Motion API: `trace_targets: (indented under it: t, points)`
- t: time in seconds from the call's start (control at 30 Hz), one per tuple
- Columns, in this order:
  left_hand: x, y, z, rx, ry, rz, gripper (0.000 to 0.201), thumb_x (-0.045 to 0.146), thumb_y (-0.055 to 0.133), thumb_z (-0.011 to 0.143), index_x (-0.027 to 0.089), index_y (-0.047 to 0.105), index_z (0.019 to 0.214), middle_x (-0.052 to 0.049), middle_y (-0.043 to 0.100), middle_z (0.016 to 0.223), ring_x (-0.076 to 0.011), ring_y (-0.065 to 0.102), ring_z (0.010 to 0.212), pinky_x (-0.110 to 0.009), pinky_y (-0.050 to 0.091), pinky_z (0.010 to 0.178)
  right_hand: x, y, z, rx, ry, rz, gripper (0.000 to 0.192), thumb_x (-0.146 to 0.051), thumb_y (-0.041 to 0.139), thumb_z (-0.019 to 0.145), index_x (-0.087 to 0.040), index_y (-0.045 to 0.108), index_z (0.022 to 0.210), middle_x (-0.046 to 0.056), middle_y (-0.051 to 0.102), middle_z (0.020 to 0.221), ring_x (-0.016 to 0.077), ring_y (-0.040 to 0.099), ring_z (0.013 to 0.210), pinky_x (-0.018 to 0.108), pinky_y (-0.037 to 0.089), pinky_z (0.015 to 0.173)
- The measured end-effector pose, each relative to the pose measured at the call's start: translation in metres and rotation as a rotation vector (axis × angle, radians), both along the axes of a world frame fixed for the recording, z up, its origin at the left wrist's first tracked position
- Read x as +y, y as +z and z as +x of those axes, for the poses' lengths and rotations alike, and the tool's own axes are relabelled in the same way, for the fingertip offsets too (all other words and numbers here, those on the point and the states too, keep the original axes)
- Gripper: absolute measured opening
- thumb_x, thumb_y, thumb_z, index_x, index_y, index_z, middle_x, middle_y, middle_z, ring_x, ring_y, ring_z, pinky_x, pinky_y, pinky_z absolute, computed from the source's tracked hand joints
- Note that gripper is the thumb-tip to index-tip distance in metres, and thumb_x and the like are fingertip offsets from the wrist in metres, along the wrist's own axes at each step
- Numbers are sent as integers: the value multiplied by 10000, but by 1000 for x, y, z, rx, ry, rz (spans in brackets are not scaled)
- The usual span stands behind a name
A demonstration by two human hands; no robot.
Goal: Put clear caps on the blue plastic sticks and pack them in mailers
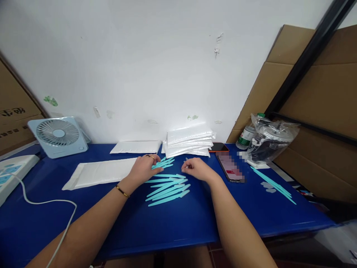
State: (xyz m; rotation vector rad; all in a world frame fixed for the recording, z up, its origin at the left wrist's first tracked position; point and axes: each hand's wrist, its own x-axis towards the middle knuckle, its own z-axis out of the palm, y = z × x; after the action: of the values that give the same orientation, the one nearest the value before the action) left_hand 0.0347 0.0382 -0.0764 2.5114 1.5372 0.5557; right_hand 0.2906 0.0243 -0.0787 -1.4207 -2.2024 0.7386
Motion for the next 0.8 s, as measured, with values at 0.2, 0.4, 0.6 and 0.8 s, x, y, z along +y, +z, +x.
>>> trace_targets:
  t: [0.2,0.4,0.6,0.8]
  points:
    - [4,-1,-14,131,71,-68,268,459,573,767,227,606,897,-19,642,887,-205,592,865,-304,389,740,9,0,34,-116,-327,173,165,-208,526,749,-174,681,793,32,667,723,165,587,667,251,412,614]
    - [4,-9,-2,157,-28,9,161,359,553,811,257,647,893,-17,625,932,-192,572,921,-300,374,775,19,-17,15,-274,-272,233,131,-239,609,735,-190,683,831,51,662,870,177,582,768,254,405,675]
    - [3,-10,4,157,8,-9,175,358,555,811,235,679,824,-39,641,923,-218,556,954,-330,374,823,17,-20,4,-262,-188,213,119,-193,552,765,-194,671,774,41,661,840,165,583,758,241,399,659]
    - [5,-13,5,96,33,-35,138,341,582,777,245,677,753,-21,647,855,-217,577,900,-329,397,786,9,-16,-7,-115,-62,134,155,-218,514,797,-184,664,774,23,650,806,135,570,690,227,395,615]
